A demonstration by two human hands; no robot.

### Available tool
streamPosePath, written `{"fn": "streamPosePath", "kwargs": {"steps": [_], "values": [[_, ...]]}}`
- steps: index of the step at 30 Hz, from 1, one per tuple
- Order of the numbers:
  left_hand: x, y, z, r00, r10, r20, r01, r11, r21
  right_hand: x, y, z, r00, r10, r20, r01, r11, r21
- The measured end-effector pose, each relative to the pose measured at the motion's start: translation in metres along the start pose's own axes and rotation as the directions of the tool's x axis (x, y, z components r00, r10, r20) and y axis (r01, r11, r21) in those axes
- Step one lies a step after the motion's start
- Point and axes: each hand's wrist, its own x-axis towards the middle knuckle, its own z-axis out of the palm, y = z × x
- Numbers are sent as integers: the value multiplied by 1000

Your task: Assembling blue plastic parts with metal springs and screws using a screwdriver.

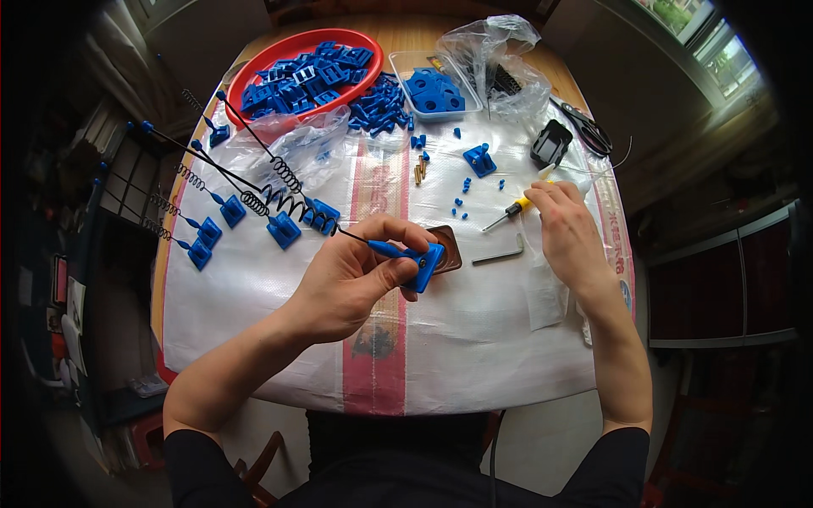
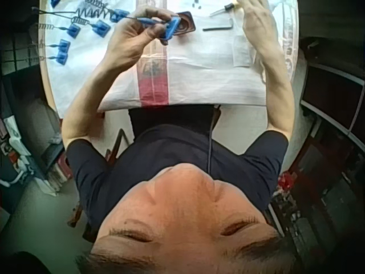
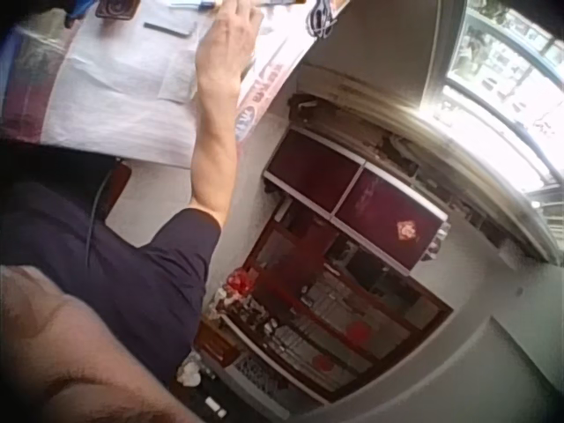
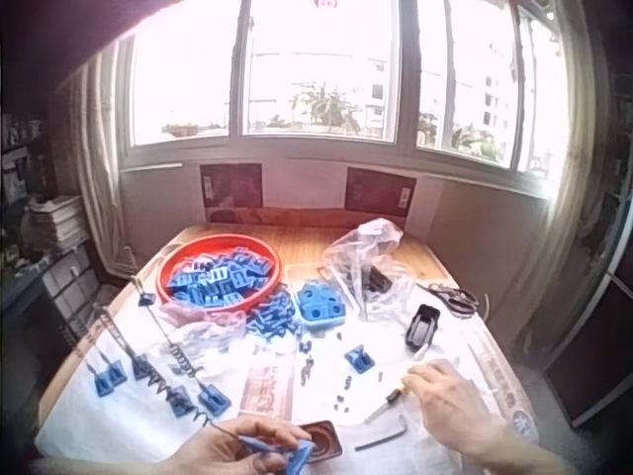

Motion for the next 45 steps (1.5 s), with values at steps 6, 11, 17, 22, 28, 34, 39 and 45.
{"fn": "streamPosePath", "kwargs": {"steps": [6, 11, 17, 22, 28, 34, 39, 45], "values": [[5, -3, -3, 997, 13, -74, -10, 999, 47, 4, 10, 18, 999, -34, 31, 34, 999, 12], [6, -21, -17, 983, 138, -122, -139, 990, -1, 8, -13, -25, 999, -14, -33, 17, 996, 89], [7, -23, -22, 972, 179, -152, -178, 984, 21, 6, -45, -49, 996, 88, 15, -74, 729, 680], [4, -26, -27, 960, 229, -159, -226, 973, 34, -17, -45, -29, 979, 195, 54, -133, 420, 898], [7, -35, -30, 947, 274, -169, -272, 962, 34, -22, -56, -17, 961, 270, -56, -67, 425, 903], [4, -36, -24, 937, 302, -173, -294, 953, 73, -22, -61, -16, 966, 253, -45, -76, 448, 891], [4, -34, -22, 936, 300, -183, -287, 953, 94, -23, -61, -14, 968, 248, -22, -89, 428, 899], [4, -37, -23, 928, 313, -202, -297, 949, 107, -23, -62, -14, 981, 170, -94, -3, 495, 869]]}}
